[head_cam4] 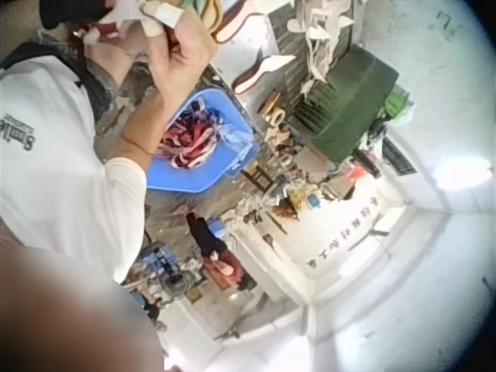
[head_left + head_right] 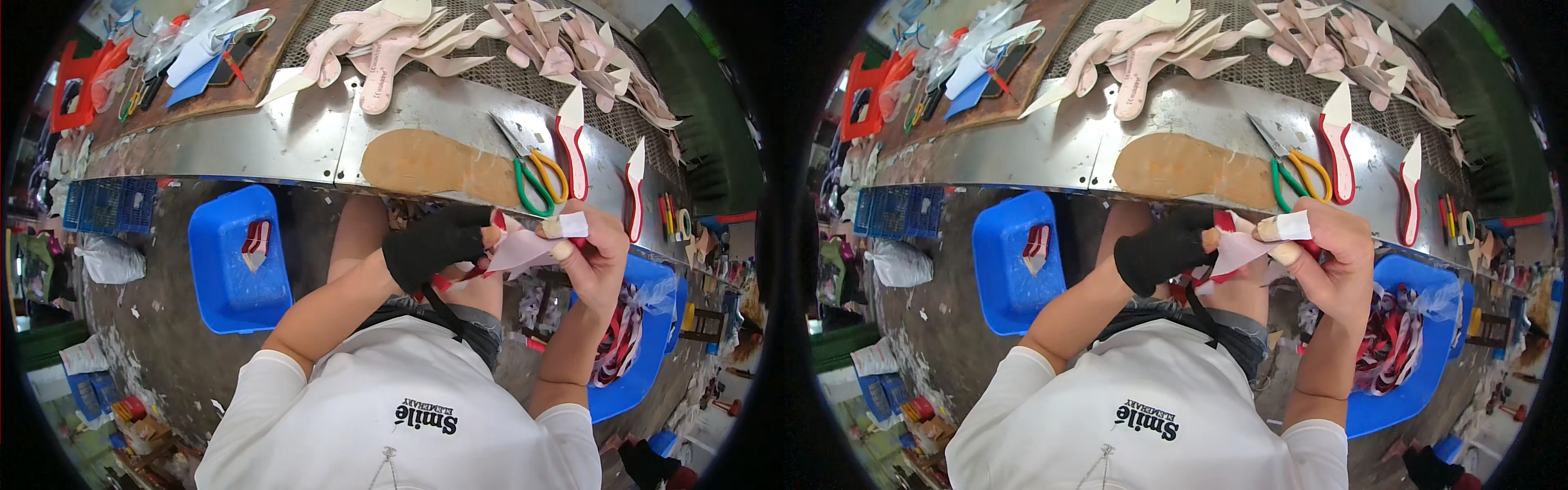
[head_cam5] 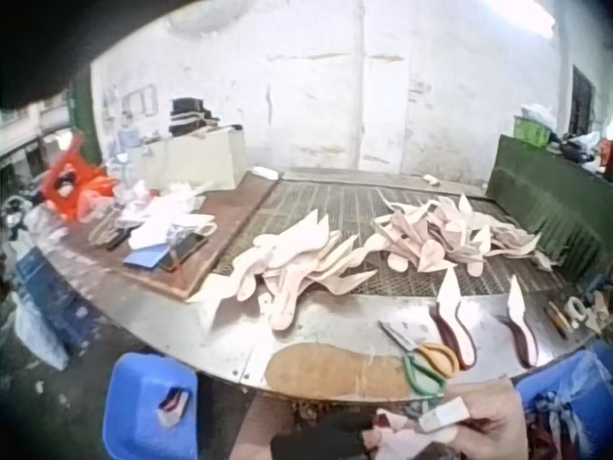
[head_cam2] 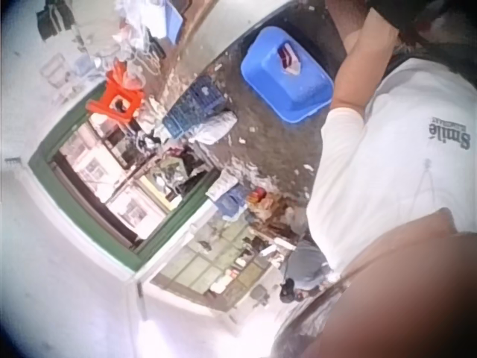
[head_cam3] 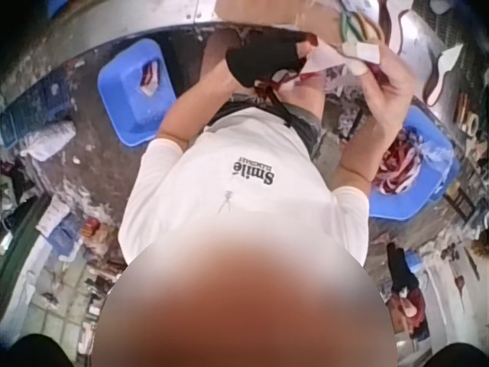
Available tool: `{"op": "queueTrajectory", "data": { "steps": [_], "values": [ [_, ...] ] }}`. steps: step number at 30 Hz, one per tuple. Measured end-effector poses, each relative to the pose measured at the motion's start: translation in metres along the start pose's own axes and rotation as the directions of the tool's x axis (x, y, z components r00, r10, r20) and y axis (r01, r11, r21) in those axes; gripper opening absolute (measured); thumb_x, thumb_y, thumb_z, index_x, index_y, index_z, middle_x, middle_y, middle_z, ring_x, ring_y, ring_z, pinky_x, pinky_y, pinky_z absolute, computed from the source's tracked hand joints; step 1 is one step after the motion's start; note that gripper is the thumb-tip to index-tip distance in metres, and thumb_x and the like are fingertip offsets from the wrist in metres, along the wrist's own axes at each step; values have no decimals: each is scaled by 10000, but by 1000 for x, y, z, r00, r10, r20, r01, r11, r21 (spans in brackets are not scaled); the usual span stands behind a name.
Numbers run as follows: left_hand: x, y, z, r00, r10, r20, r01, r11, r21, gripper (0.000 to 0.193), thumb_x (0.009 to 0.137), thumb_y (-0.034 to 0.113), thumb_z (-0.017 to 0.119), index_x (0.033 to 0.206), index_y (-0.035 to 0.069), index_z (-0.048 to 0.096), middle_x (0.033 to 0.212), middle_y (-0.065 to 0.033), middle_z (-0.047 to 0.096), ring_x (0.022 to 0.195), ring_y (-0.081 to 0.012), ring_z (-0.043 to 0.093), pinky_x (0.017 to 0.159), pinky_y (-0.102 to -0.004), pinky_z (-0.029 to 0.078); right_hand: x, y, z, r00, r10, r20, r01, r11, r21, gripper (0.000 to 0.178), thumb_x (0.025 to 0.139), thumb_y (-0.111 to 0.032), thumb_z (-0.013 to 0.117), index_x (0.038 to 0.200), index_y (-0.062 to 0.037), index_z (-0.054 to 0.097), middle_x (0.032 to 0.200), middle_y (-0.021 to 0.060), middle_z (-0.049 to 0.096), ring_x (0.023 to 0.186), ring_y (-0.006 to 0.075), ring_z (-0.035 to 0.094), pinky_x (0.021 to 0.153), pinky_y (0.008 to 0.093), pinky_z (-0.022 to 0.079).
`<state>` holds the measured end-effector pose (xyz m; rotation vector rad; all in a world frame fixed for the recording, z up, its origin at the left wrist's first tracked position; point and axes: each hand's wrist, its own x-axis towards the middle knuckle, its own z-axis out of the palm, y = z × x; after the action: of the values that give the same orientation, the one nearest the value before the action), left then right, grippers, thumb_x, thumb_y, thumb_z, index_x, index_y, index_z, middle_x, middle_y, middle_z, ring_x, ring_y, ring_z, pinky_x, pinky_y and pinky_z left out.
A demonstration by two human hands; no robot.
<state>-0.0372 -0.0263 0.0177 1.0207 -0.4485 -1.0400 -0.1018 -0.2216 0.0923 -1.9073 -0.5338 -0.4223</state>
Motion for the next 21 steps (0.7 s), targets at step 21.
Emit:
{"op": "queueTrajectory", "data": {
  "steps": [21],
  "values": [
    [-420,78,-291,-229,616,-754,-377,658,652,357,929,311,479,1190,72,531,1036,-74,562,925,-188,538,801,-303,412,-229,30,-215,475,572,-669,-359,820,446,113,846,-103,596,929,-30,571,582,-38,426,492,75,396,474,228,347]
  ]
}}
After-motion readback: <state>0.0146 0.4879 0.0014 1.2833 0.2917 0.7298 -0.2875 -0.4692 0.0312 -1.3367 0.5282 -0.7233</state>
